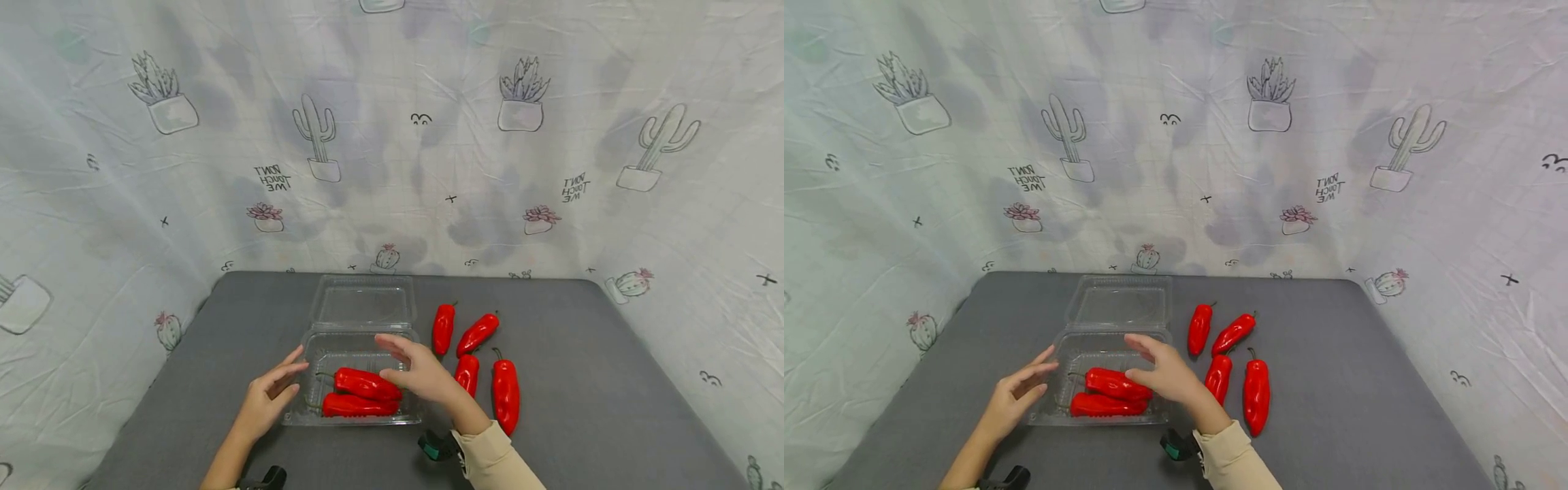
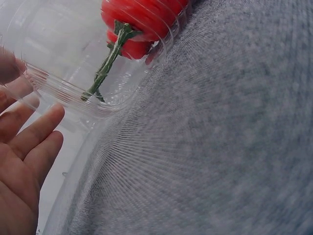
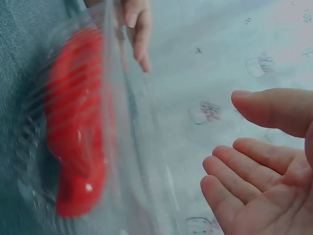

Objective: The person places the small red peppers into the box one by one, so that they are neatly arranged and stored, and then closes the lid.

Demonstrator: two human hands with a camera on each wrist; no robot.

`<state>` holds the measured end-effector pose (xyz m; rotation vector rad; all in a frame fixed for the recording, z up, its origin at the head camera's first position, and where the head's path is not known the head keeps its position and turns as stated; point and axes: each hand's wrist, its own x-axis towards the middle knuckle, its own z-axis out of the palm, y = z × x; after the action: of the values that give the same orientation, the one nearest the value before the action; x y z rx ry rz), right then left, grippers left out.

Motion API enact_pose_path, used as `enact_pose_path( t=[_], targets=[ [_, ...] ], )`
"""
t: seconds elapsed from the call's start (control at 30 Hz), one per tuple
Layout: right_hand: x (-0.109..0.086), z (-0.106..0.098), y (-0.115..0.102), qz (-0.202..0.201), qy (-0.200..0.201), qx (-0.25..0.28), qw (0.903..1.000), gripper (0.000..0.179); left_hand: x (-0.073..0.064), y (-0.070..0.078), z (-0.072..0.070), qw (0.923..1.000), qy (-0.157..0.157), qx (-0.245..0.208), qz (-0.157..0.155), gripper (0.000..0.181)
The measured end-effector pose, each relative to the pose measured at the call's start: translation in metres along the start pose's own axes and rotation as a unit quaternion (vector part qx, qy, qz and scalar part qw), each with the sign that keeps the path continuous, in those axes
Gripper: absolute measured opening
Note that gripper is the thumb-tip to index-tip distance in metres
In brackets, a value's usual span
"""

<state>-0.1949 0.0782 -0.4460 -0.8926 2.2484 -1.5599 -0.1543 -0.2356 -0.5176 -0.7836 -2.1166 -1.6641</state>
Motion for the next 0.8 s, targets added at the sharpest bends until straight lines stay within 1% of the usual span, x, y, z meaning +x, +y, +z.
enact_pose_path(
  t=[0.1,0.23,0.37,0.47,0.57,0.8],
  targets=[
    [-0.009,-0.007,-0.003,-0.005,0.024,0.003,0.9997,0.059,0.0,-0.001,0.0,1.0,0.001,0.003,0.001,0.041],
    [-0.022,-0.01,-0.001,-0.025,0.068,-0.011,0.9973,0.058,0.0,-0.001,0.0,0.9999,0.003,0.001,0.012,0.043],
    [-0.036,-0.01,0.006,-0.042,0.118,-0.018,0.992,0.055,0.0,-0.003,0.001,0.9998,0.009,-0.002,0.017,0.042],
    [-0.049,-0.012,0.01,-0.051,0.155,-0.02,0.9864,0.054,0.0,-0.004,0.001,0.9998,0.006,-0.001,0.016,0.039],
    [-0.062,-0.017,0.015,-0.045,0.191,-0.031,0.9801,0.054,0.0,-0.004,0.002,0.9998,0.003,-0.002,0.017,0.038],
    [-0.091,-0.033,0.029,-0.008,0.257,-0.072,0.9638,0.053,-0.001,-0.004,0.001,0.9997,0.01,-0.007,0.021,0.039]
  ],
)
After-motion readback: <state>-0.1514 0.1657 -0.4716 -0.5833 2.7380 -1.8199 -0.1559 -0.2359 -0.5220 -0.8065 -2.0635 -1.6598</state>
